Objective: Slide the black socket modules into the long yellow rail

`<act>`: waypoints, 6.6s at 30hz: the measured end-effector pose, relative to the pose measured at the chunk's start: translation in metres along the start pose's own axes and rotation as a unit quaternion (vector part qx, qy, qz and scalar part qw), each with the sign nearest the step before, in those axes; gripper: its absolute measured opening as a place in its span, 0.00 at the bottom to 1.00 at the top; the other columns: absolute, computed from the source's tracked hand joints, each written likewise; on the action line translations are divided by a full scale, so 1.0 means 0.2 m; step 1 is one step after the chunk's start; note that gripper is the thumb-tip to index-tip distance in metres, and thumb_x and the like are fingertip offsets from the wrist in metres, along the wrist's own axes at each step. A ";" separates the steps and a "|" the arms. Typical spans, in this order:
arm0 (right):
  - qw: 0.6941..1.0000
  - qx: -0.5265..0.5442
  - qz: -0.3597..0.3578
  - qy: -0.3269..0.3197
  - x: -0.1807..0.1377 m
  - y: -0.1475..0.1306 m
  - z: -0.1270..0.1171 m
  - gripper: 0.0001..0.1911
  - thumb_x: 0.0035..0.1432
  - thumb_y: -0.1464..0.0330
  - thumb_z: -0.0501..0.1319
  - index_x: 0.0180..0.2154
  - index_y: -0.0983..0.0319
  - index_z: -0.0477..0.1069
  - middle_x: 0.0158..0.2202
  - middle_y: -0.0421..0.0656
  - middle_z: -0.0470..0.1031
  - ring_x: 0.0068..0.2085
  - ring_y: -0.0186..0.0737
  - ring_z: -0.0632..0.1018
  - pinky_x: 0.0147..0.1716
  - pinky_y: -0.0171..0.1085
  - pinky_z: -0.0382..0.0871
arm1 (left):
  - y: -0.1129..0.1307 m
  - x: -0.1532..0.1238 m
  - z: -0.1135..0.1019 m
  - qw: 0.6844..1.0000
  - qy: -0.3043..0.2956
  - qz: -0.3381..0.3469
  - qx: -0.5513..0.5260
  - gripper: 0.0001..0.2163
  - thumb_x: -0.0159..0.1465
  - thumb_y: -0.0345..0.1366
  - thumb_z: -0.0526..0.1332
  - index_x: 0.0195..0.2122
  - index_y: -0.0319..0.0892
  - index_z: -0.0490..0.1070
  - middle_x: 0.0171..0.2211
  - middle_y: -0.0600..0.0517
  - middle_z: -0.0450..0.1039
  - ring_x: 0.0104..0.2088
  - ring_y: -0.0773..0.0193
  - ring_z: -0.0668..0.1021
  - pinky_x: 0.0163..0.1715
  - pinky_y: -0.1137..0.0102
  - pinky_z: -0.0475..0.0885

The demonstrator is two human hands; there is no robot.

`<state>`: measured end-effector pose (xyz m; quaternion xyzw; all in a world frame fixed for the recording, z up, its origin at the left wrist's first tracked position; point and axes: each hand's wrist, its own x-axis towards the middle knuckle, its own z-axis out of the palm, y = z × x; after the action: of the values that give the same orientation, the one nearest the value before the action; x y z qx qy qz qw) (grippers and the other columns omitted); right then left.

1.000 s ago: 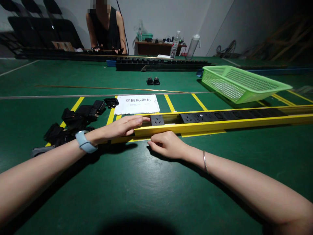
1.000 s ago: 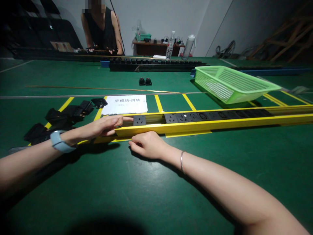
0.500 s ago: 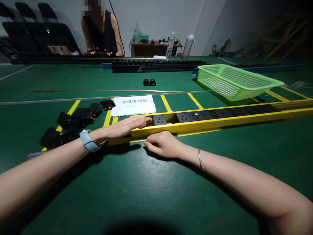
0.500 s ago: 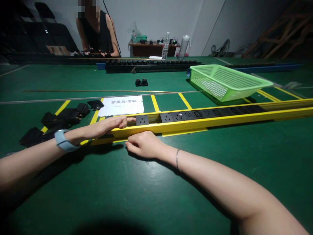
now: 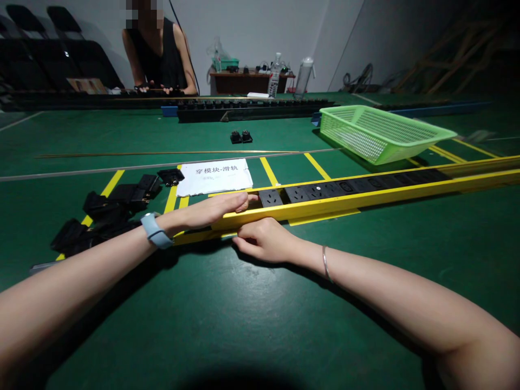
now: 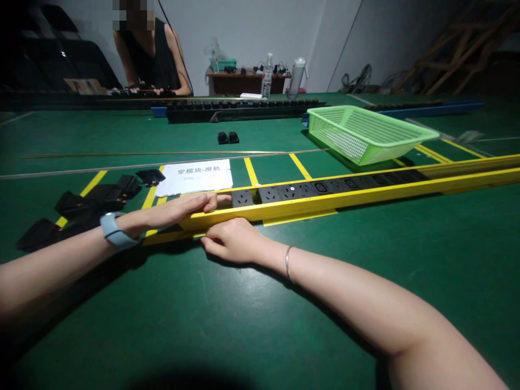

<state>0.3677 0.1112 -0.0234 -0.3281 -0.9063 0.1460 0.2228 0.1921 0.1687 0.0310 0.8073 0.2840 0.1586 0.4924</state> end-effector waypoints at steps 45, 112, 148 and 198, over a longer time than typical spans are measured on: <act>0.999 0.017 0.026 -0.031 0.01 -0.03 0.00 0.18 0.64 0.66 0.51 0.21 0.62 0.59 0.20 0.36 0.60 0.22 0.29 0.60 0.26 0.32 0.50 | -0.43 -0.26 -0.20 0.749 0.375 -0.158 0.523 0.29 0.64 0.37 0.52 0.63 0.27 0.49 0.57 0.29 0.59 0.58 0.38 0.61 0.55 0.48 0.57; 0.999 0.009 0.025 -0.044 0.01 -0.03 0.00 0.17 0.64 0.66 0.50 0.23 0.62 0.62 0.21 0.38 0.63 0.23 0.31 0.61 0.26 0.33 0.52 | -0.38 -0.37 -0.10 0.943 0.236 -0.019 -0.235 0.25 0.45 0.28 0.70 0.38 0.44 0.56 0.34 0.56 0.70 0.36 0.68 0.78 0.41 0.68 0.73; 0.999 -0.005 0.020 -0.045 0.01 -0.03 0.00 0.17 0.64 0.66 0.50 0.22 0.62 0.60 0.21 0.38 0.62 0.23 0.31 0.61 0.26 0.33 0.51 | -0.39 -0.37 -0.10 0.951 0.234 -0.027 -0.199 0.23 0.48 0.30 0.71 0.38 0.44 0.57 0.34 0.56 0.71 0.35 0.68 0.77 0.38 0.69 0.72; 0.999 -0.005 0.025 -0.040 0.01 -0.03 0.00 0.17 0.64 0.66 0.50 0.22 0.62 0.60 0.21 0.38 0.62 0.23 0.31 0.61 0.26 0.33 0.51 | -0.39 -0.38 -0.11 0.959 0.252 -0.003 -0.127 0.22 0.49 0.33 0.71 0.41 0.42 0.62 0.41 0.52 0.70 0.41 0.64 0.76 0.45 0.65 0.70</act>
<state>0.3632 0.1080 -0.0204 -0.3453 -0.9069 0.1600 0.1807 0.0965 0.1649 -0.0255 0.6712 0.3788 0.3898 0.5040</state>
